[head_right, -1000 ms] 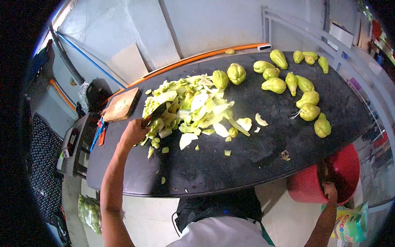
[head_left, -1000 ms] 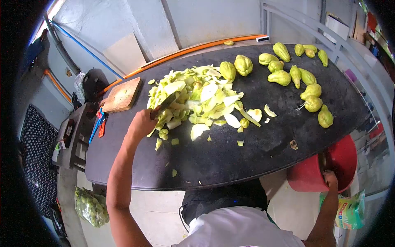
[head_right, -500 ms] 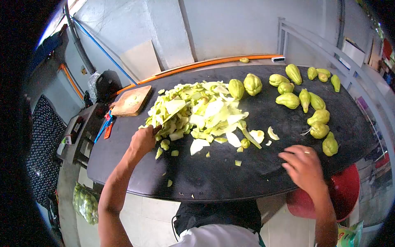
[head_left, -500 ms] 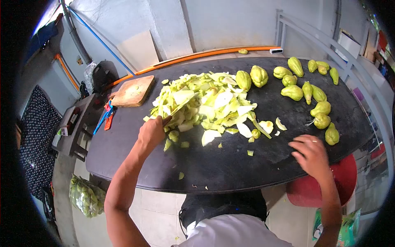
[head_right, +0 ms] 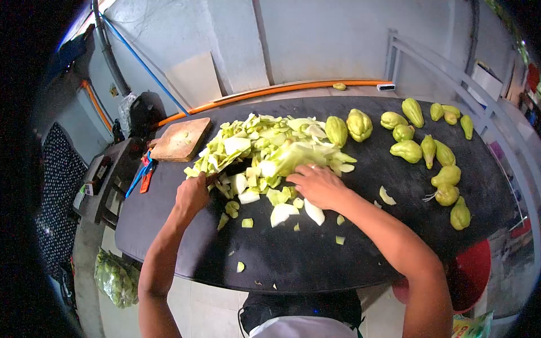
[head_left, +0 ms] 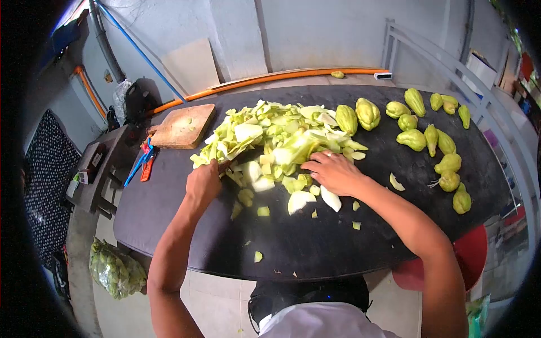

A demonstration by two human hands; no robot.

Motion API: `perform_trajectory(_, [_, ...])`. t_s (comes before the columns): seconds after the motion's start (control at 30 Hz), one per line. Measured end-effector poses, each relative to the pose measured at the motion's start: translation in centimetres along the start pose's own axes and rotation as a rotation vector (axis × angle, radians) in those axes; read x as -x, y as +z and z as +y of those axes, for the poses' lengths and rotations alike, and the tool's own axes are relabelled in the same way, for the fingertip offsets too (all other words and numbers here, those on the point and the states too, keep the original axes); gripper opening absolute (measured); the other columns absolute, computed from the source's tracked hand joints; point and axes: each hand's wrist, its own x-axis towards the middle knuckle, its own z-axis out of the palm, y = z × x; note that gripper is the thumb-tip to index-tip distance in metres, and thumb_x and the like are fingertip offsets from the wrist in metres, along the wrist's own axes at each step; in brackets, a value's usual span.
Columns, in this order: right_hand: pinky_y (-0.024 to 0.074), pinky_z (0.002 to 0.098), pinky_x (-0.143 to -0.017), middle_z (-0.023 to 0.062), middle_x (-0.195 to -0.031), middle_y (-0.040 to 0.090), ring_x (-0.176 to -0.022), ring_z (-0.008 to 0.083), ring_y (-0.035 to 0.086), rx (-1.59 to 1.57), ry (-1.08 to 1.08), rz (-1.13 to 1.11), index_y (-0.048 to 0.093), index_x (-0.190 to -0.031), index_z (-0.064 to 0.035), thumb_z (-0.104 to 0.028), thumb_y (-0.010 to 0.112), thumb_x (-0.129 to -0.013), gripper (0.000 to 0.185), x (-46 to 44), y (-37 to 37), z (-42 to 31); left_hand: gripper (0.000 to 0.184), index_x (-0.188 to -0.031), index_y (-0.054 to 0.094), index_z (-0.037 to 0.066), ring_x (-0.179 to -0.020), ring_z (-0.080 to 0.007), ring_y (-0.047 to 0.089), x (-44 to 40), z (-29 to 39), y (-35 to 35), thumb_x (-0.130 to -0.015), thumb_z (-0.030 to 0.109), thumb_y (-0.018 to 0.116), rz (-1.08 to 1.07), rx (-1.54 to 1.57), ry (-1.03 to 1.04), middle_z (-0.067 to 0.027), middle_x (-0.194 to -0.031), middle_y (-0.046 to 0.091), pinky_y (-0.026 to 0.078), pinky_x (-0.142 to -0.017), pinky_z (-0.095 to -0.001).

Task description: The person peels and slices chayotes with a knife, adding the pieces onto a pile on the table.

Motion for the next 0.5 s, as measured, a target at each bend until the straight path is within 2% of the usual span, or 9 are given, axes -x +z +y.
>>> perform_trajectory(0.13, [0.0541,0.0496,-0.092,0.0126,-0.129,0.057,-0.116,0.0353,0.061,0.04,-0.007,0.019,0.059,-0.132,-0.0136,-0.025,0.055,-0.101,0.033,-5.6,1.4,-0.9,0.018,-0.103,0.06,-0.001,-0.079,-0.0445,0.07,-1.3,-1.3,0.4,-0.091,0.01,0.052,-0.003,-0.023,0.0,-0.0258,-0.082,0.07,0.055,-0.066,-0.0537])
perform_trajectory(0.23, [0.0552,0.0484,-0.089,0.0118,-0.122,0.061,-0.111,0.034,0.064,0.09,-0.014,0.034,0.063,-0.126,-0.012,-0.026,0.053,-0.101,0.03,-9.2,1.9,-1.6,0.019,-0.103,0.06,0.001,-0.079,-0.0457,0.07,-2.1,-1.9,0.9,-0.089,0.012,0.056,0.028,-0.01,-0.005,-0.0262,-0.081,0.069,0.055,-0.067,-0.0553])
perform_trajectory(0.33, [0.0552,0.0471,-0.089,0.0124,-0.115,0.065,-0.106,0.0337,0.066,0.084,0.022,-0.045,0.068,-0.118,-0.0102,-0.025,0.05,-0.101,0.028,-11.1,1.6,-1.7,0.017,-0.1,0.062,0.002,-0.079,-0.0457,0.069,-1.8,-2.3,0.1,-0.088,0.015,0.06,0.055,-0.009,-0.013,-0.0257,-0.08,0.069,0.054,-0.069,-0.0555])
perform_trajectory(0.37, [0.0548,0.0478,-0.089,0.0142,-0.113,0.069,-0.105,0.035,0.067,-0.049,-0.075,-0.045,0.07,-0.114,-0.0089,-0.023,0.047,-0.101,0.029,-11.4,2.1,-0.2,0.017,-0.099,0.062,0.003,-0.079,-0.0454,0.069,-1.4,-2.3,-0.8,-0.088,0.015,0.06,0.061,-0.014,-0.012,-0.0253,-0.08,0.069,0.054,-0.07,-0.0552])
perform_trajectory(0.4, [0.0483,0.0447,-0.102,0.0181,-0.122,0.066,-0.116,0.0368,0.062,-0.099,0.02,-0.225,0.065,-0.126,-0.0043,-0.024,0.052,-0.102,0.034,-9.8,-2.1,-2.1,0.016,-0.097,0.064,0.003,-0.08,-0.0453,0.069,-0.5,-2.1,-2.0,-0.088,0.015,0.06,0.039,-0.014,-0.026,-0.0255,-0.081,0.069,0.055,-0.07,-0.0552])
perform_trajectory(0.47, [0.0481,0.0441,-0.102,0.0164,-0.122,0.066,-0.117,0.0363,0.061,-0.223,-0.111,-0.002,0.065,-0.126,-0.0053,-0.022,0.06,-0.1,0.031,-4.7,-4.6,-1.4,0.015,-0.092,0.066,0.002,-0.081,-0.0451,0.069,1.6,-1.7,-4.4,-0.087,0.014,0.059,-0.01,-0.011,-0.053,-0.026,-0.082,0.07,0.055,-0.072,-0.055])
perform_trajectory(0.5, [0.049,0.0444,-0.102,0.0167,-0.122,0.066,-0.116,0.0361,0.062,-0.276,-0.126,0.007,0.065,-0.124,-0.0053,-0.022,0.06,-0.099,0.031,-1.6,-6.9,-1.5,0.015,-0.092,0.065,0.001,-0.079,-0.0438,0.069,2.6,-1.8,-4.7,-0.086,0.015,0.063,-0.021,0.023,-0.053,-0.026,-0.081,0.068,0.054,-0.071,-0.0533])
